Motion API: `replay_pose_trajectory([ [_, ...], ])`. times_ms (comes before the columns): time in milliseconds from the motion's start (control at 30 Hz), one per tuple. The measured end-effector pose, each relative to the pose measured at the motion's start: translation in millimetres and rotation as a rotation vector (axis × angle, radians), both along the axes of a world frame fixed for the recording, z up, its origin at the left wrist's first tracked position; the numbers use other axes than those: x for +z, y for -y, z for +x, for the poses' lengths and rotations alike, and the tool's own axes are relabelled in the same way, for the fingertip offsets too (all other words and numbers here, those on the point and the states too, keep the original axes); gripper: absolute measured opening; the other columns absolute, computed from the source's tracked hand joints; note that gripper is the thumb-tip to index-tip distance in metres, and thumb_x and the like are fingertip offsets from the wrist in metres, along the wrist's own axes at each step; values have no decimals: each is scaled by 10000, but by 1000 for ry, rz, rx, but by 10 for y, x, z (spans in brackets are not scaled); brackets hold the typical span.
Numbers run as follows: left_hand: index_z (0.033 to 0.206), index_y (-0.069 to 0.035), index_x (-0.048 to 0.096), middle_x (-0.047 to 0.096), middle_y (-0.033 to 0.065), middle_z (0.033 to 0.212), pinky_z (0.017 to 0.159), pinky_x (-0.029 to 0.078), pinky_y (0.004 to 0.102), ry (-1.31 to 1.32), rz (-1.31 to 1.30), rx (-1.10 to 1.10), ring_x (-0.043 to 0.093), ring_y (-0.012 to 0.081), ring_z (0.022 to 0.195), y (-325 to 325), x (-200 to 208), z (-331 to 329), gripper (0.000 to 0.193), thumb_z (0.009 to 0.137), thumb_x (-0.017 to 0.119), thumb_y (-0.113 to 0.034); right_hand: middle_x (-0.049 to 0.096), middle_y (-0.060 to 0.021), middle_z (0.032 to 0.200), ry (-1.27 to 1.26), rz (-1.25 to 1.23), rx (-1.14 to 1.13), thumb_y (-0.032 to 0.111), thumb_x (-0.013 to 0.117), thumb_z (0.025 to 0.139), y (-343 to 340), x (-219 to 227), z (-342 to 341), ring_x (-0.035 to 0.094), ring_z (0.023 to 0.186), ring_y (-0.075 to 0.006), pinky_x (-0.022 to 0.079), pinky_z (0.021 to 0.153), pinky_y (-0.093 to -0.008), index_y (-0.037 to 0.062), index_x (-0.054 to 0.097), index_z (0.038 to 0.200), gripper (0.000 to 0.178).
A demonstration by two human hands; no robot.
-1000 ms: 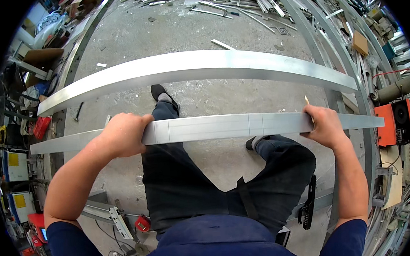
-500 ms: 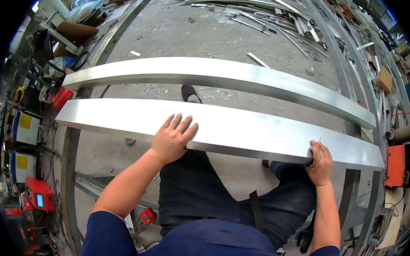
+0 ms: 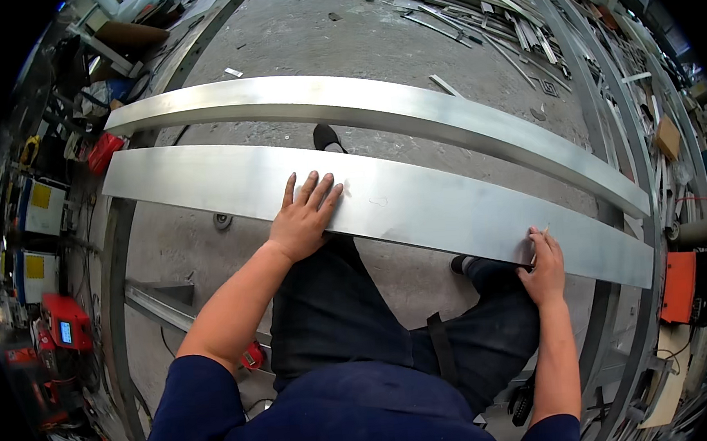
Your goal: The person measures and marks a long metal bar using a tape measure and a pencil. They then use a power drill to create holes at the marked locations on the metal bar.
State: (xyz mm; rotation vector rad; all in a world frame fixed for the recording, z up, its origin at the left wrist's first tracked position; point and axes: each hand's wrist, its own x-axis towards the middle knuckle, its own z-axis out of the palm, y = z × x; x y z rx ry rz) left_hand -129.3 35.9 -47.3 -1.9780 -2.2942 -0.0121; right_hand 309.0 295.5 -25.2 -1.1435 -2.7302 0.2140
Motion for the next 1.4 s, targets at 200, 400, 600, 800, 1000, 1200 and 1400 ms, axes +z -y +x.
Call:
replay_pose_trajectory([
  [200, 1505, -85, 465, 511, 105, 1540, 1278, 245, 524, 219, 166, 191, 399, 327, 1500, 731, 422, -147, 896, 785, 875, -426, 640, -184, 1358, -199, -73, -8, 143, 910, 687, 63, -55, -56, 554, 1326, -400, 438, 1132, -479, 81, 594, 1369, 755],
  [400, 1342, -33, 610, 669, 177, 1282, 1066, 483, 437, 247, 360, 752, 619, 336, 1253, 2117, 587, -570, 590, 865, 828, -303, 652, -171, 1363, -280, -156, -76, 179, 837, 861, -125, -369, 265, 594, 1301, -357, 451, 1110, -439, 41, 590, 1403, 612],
  [600, 1257, -62, 690, 718, 177, 1207, 948, 551, 466, 550, -88, 1139, 687, 358, 1128, 3189, 298, -152, 579, 850, 748, -469, 608, -224, 1420, -326, -225, -92, 164, 761, 958, -179, -397, 308, 563, 1355, -322, 433, 1132, -415, -62, 496, 1455, 607],
  [800, 1567, -110, 414, 616, 134, 1337, 999, 523, 492, 499, -674, 820, 633, 349, 1214, 3215, -33, 909, 903, 803, 833, -348, 693, -224, 1268, -327, -97, 33, 313, 752, 983, 550, 395, -593, 668, 1157, -367, 529, 975, -415, -43, 635, 1323, 506],
  [1000, 1508, -154, 464, 563, 135, 1252, 940, 545, 476, 448, -470, 737, 604, 335, 1162, 3390, -570, 1038, 667, 893, 716, -196, 709, -204, 1256, -508, 17, 272, 268, 780, 968, 603, 341, -1028, 688, 1097, -338, 537, 906, -397, -48, 638, 1314, 489],
  [1200, 1458, -97, 517, 654, 174, 1192, 934, 546, 472, 705, -310, 901, 662, 377, 1108, 3071, 213, 878, 764, 802, 784, -385, 733, -170, 1230, -484, 48, 313, 278, 757, 983, 636, 326, -1024, 686, 998, -302, 497, 787, -367, -17, 657, 1301, 445],
  [1400, 1455, -26, 514, 685, 235, 1213, 988, 532, 431, 1069, 278, 756, 668, 384, 1131, 2483, 684, 636, 806, 801, 798, -403, 730, -185, 1199, -612, -358, 335, 225, 712, 1009, 1191, 336, -1294, 687, 1076, -299, 535, 876, -397, -48, 601, 1319, 428],
])
